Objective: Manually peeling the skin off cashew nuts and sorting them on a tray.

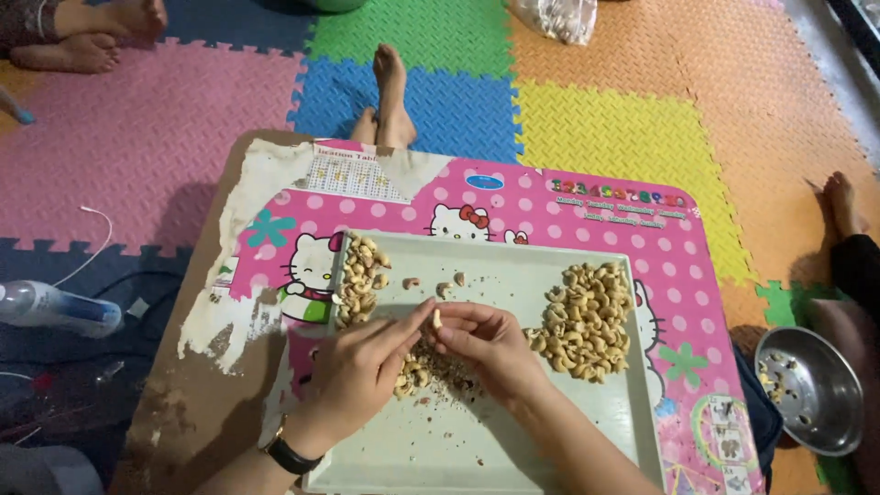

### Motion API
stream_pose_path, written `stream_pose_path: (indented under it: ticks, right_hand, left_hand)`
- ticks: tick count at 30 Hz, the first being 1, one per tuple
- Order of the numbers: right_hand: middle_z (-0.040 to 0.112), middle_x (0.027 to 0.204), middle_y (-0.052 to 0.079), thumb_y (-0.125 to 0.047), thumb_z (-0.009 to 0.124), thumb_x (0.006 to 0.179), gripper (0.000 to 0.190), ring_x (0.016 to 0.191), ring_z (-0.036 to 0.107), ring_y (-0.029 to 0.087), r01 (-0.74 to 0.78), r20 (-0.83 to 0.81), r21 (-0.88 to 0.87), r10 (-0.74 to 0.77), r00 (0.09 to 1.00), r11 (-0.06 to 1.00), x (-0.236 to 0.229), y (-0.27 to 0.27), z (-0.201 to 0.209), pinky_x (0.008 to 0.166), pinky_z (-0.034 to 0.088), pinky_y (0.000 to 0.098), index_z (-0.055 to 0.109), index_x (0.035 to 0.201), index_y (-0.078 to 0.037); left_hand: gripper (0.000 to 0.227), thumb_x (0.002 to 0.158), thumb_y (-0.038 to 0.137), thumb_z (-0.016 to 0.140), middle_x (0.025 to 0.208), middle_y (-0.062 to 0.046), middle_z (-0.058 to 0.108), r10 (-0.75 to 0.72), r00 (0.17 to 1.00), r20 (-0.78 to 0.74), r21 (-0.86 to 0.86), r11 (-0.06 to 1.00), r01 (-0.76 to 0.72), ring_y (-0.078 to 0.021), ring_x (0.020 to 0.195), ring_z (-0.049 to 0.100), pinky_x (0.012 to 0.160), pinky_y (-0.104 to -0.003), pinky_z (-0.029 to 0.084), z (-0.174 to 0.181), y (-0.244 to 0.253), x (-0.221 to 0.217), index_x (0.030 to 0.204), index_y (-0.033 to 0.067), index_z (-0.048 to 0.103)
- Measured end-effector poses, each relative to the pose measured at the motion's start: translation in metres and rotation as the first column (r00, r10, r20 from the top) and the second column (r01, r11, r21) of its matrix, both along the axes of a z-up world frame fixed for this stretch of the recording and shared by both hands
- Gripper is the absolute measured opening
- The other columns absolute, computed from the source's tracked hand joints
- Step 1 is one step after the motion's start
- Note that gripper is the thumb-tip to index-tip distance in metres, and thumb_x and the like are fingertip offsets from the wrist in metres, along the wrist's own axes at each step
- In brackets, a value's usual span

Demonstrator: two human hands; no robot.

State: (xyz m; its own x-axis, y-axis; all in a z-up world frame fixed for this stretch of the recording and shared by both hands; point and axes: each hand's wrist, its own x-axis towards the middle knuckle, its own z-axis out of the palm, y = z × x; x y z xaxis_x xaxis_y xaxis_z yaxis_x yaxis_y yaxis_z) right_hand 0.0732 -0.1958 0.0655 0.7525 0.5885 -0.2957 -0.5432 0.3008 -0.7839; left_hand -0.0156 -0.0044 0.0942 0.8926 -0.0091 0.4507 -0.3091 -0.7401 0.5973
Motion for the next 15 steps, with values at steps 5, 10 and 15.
stream_pose_path:
  ticks: [5,10,15]
  right_hand:
    - [0.077,0.097,0.021,0.006,0.071,0.086,0.033,0.083,0.073,0.023,-0.014,-0.019,-0.020,0.013,1.000,1.000,-0.001,0.002,0.007,0.075,0.061,0.0287,0.071,0.119,0.008]
    - [0.075,0.089,0.018,0.005,0.068,0.089,0.032,0.077,0.070,0.020,-0.038,-0.032,-0.037,0.037,0.999,0.999,0.000,0.001,0.007,0.071,0.059,0.0275,0.072,0.120,0.007]
    - [0.076,0.099,0.013,-0.002,0.068,0.093,0.035,0.086,0.071,0.016,-0.049,-0.198,-0.075,0.034,0.980,0.996,0.000,-0.005,-0.002,0.075,0.057,0.0240,0.071,0.127,0.004]
  left_hand:
    - [0.054,0.090,0.003,0.064,0.082,0.001,0.075,-0.045,0.999,0.007,0.028,0.999,0.045,-0.0103,0.056,0.061,0.044,-0.025,0.047,0.001,0.004,0.001,0.142,0.0157,0.059]
    - [0.051,0.087,0.004,0.066,0.076,0.001,0.071,-0.023,1.000,0.011,0.021,1.000,0.022,-0.0131,0.051,0.057,0.042,-0.031,0.043,0.011,0.004,0.000,0.137,0.0150,0.064]
    - [0.048,0.084,0.000,0.058,0.099,-0.004,0.079,-0.067,0.989,-0.128,-0.099,0.994,0.055,-0.0144,0.051,0.059,0.041,-0.029,0.047,0.007,0.005,-0.002,0.128,0.0139,0.071]
